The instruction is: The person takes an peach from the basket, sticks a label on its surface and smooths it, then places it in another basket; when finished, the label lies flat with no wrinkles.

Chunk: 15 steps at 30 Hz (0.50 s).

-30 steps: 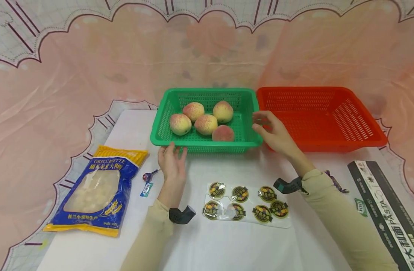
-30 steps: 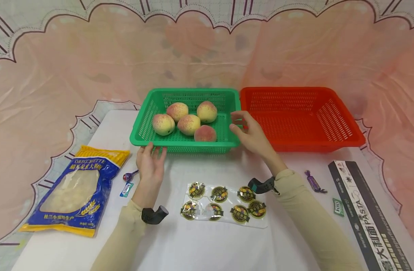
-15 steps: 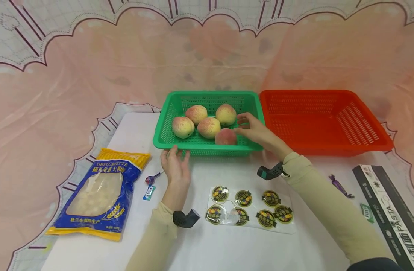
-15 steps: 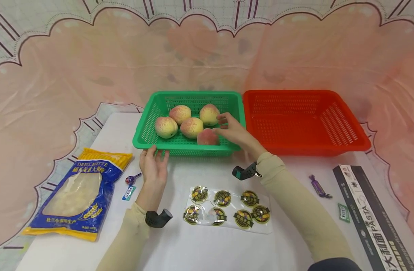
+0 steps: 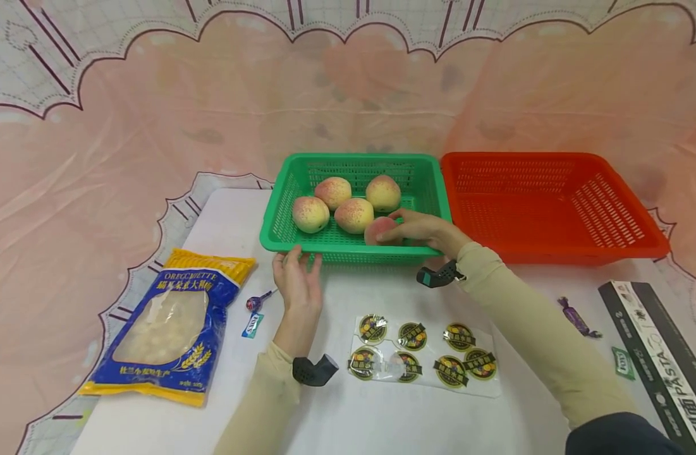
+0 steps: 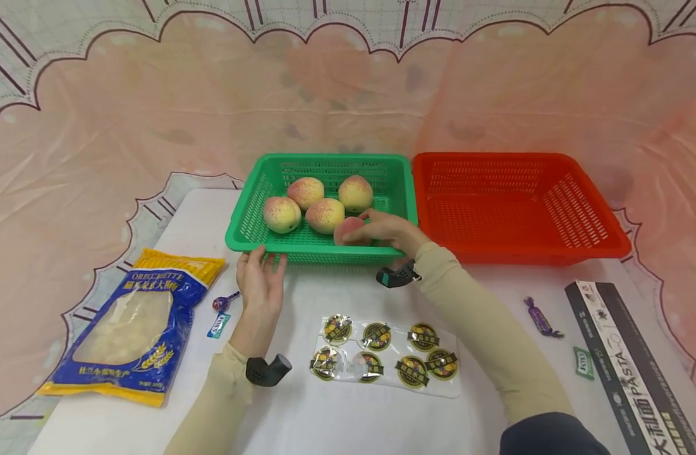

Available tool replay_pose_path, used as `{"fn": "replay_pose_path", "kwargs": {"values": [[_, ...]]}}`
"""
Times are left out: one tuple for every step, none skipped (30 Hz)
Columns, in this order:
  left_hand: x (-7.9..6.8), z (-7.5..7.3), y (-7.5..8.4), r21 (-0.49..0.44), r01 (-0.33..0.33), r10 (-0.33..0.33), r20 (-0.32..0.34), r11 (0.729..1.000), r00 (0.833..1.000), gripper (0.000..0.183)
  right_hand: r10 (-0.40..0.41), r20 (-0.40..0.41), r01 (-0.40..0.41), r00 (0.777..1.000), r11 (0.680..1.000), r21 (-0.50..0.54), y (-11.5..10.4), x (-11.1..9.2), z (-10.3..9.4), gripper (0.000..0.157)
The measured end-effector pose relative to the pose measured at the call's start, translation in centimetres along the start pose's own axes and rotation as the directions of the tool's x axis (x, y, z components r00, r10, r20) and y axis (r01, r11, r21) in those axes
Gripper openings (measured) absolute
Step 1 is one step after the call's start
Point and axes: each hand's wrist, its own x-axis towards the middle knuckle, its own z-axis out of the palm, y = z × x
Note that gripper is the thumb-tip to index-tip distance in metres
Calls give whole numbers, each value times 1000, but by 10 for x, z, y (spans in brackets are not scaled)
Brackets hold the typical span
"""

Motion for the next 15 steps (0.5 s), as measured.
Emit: {"fn": "replay_pose_path", "kwargs": {"values": [[0, 0, 0, 5, 0, 0, 1, 1000, 1000, 23, 5, 0, -5, 1000, 1000, 0, 0, 2, 1, 83], [0, 0, 0, 5, 0, 0, 4, 1000, 1000, 22, 7, 0, -7, 1000, 1000, -4, 1, 3, 1, 83], [0, 0, -1, 6, 0, 0, 7, 1000, 1000, 21, 10, -5, -10, 1000, 1000, -2, 1, 5, 1, 82], [0, -1, -1, 6, 0, 0, 11, 1000, 1000, 20, 14, -11, -14, 1000, 1000, -1, 1, 5, 1, 81], [0, -1, -1, 7, -2, 2, 15, 1000, 1000, 20, 17, -19, -17, 1000, 1000, 1, 2, 6, 2, 80], [0, -1, -1, 8, -3, 3, 17, 1000, 1000, 19, 20, -24, -20, 1000, 1000, 4, 2, 7, 2, 79], [0, -2, -1, 4, -5, 5, 18, 1000, 1000, 20, 20, -27, -20, 999, 1000, 10, 2, 7, 2, 79], [0, -2, -1, 0, -8, 8, 18, 1000, 1000, 20, 21, -33, -21, 999, 1000, 15, 2, 7, 3, 78], [0, -2, -2, 0, -11, 11, 18, 1000, 1000, 20, 24, -39, -23, 999, 1000, 20, 1, 7, 3, 78], [-1, -2, -2, -3, -15, 15, 17, 1000, 1000, 21, 24, -43, -23, 999, 999, 23, 1, 7, 3, 77], [0, -3, -2, -4, -19, 19, 17, 1000, 1000, 22, 20, -46, -19, 999, 999, 28, 0, 7, 3, 77], [0, -3, -2, -6, -22, 22, 15, 1000, 1000, 23, 16, -50, -15, 999, 1000, 28, 0, 6, 3, 76], [0, -3, -2, -7, -26, 26, 14, 1000, 1000, 23, 10, -52, -8, 999, 999, 32, -1, 6, 3, 75], [0, -3, -2, -4, -28, 28, 15, 1000, 999, 24, 0, -62, 2, 998, 999, 32, -2, 5, 3, 73], [1, -3, -2, 1, -32, 32, 15, 999, 999, 24, -12, -65, 14, 998, 999, 37, -4, 4, 3, 73]]}}
